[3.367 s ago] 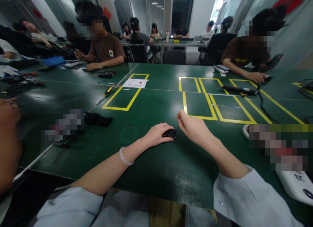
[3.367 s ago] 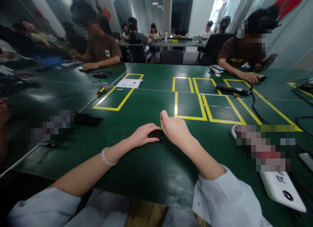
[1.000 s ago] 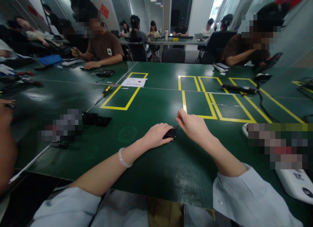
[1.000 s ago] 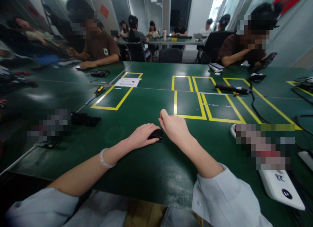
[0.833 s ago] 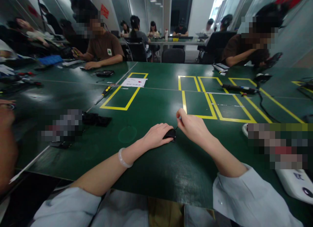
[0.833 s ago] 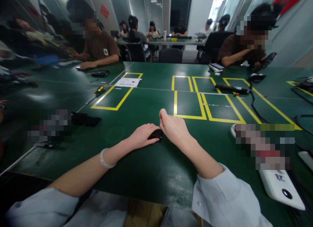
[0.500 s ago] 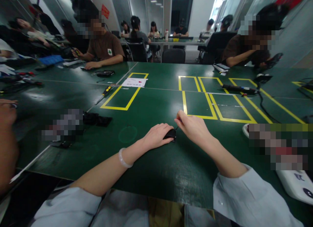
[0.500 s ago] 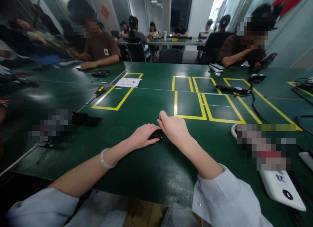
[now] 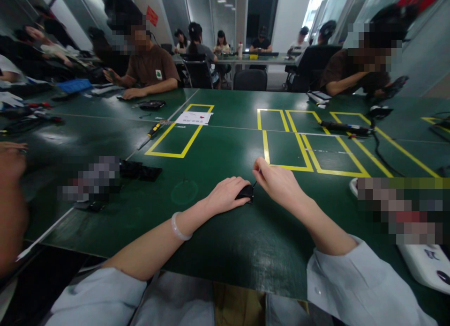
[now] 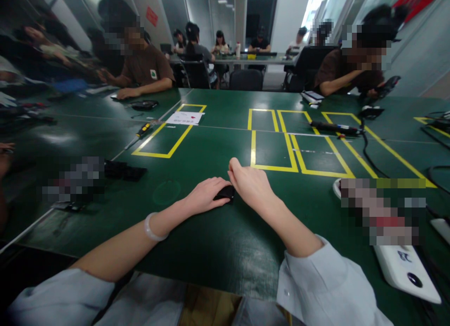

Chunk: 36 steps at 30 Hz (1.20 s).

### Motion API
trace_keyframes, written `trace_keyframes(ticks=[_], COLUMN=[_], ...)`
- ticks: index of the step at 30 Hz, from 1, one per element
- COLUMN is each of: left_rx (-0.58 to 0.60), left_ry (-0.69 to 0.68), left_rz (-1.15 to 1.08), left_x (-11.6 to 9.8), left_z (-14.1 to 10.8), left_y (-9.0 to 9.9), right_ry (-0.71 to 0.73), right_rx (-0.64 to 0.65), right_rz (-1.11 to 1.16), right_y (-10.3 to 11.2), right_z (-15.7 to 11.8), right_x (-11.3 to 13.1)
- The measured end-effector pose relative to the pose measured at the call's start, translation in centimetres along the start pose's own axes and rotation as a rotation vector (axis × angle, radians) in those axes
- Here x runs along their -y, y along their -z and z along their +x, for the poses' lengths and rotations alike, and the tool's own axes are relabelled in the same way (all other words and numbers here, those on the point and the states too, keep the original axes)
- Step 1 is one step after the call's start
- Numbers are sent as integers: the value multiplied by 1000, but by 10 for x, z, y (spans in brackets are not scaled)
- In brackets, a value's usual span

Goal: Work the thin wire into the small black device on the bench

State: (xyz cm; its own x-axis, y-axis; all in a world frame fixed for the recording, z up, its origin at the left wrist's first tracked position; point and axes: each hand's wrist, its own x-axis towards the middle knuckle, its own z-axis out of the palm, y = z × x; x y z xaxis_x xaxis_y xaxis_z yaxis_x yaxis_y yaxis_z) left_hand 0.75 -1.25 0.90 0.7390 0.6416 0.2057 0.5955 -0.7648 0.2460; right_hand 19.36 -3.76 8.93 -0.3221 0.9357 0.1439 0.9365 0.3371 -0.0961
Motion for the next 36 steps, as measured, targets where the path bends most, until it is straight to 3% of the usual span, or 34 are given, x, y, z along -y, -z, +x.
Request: trace_keyframes(ticks=[6, 21, 26, 36], left_rx=[-6, -4, -2, 0], left_ry=[0, 2, -1, 6], left_rz=[6, -3, -2, 11], left_x=[0, -1, -1, -1], left_z=[0, 0, 0, 0], left_y=[-1, 2, 2, 1], right_ry=[16, -38, -63, -30], right_rx=[-19, -47, -1, -27], right_rz=[91, -8, -69, 24], right_y=[1, -1, 0, 0], right_z=[-1, 0, 2, 0], right_x=[0, -1, -1, -1])
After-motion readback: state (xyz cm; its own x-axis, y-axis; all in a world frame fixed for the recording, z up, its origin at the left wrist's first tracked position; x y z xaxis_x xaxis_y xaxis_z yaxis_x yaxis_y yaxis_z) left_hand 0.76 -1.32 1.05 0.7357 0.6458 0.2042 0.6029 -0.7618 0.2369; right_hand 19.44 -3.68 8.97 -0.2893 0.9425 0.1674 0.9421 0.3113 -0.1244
